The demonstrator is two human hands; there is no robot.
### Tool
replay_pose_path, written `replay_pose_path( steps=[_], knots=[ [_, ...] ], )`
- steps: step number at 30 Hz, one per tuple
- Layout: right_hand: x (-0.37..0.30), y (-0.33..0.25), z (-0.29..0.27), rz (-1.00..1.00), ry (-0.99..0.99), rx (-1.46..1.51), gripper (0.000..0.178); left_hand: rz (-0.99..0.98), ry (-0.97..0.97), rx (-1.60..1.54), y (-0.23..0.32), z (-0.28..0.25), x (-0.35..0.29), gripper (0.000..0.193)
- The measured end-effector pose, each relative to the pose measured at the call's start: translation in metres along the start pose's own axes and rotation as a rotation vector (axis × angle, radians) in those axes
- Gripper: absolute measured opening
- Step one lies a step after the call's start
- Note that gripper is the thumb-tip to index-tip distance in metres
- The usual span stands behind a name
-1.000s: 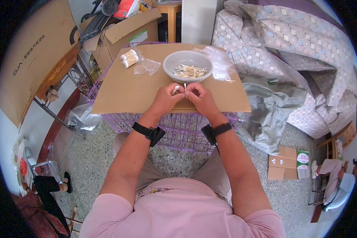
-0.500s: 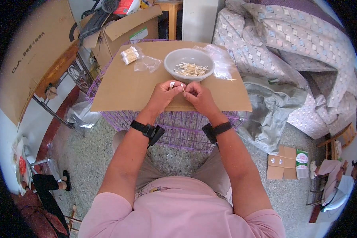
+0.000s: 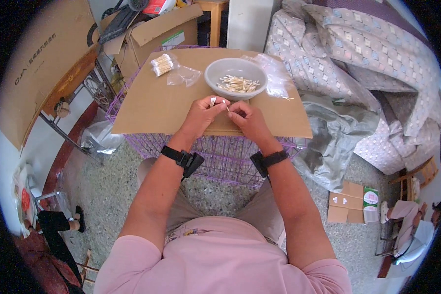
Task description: Packing groups of cotton swabs into small plastic bags.
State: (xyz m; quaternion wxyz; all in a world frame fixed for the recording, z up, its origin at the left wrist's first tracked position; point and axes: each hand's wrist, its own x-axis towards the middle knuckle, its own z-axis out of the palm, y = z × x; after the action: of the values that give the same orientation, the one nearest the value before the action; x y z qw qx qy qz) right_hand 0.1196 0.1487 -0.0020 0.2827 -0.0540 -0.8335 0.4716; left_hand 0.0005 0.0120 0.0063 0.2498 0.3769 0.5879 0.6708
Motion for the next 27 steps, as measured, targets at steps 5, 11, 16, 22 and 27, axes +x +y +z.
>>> replay_pose_path(
  steps=[5, 11, 16, 22, 27],
  knots=[
    [0.0012, 0.0021, -0.0005, 0.002, 0.008, -0.01, 0.014, 0.069, -0.025, 0.002, -0.0019, 0.0008, 0.0007, 0.016],
    [0.0017, -0.0008, 0.0014, -0.039, -0.002, -0.018, 0.014, 0.105, -0.038, 0.027, -0.0075, -0.0037, 0.0026, 0.015],
    [0.0019, 0.0012, -0.0002, -0.123, 0.029, -0.022, 0.015, 0.078, -0.02, -0.011, -0.0074, -0.0013, 0.0033, 0.016],
    [0.0037, 0.0031, -0.0026, -0.049, -0.015, -0.071, 0.013, 0.025, -0.065, 0.115, -0.0038, -0.0035, 0.0026, 0.019],
    [-0.0051, 0.0063, -0.0067, -0.018, 0.118, 0.101, 0.012, 0.026, -0.056, -0.054, -0.0063, -0.0001, 0.0034, 0.024]
  ],
)
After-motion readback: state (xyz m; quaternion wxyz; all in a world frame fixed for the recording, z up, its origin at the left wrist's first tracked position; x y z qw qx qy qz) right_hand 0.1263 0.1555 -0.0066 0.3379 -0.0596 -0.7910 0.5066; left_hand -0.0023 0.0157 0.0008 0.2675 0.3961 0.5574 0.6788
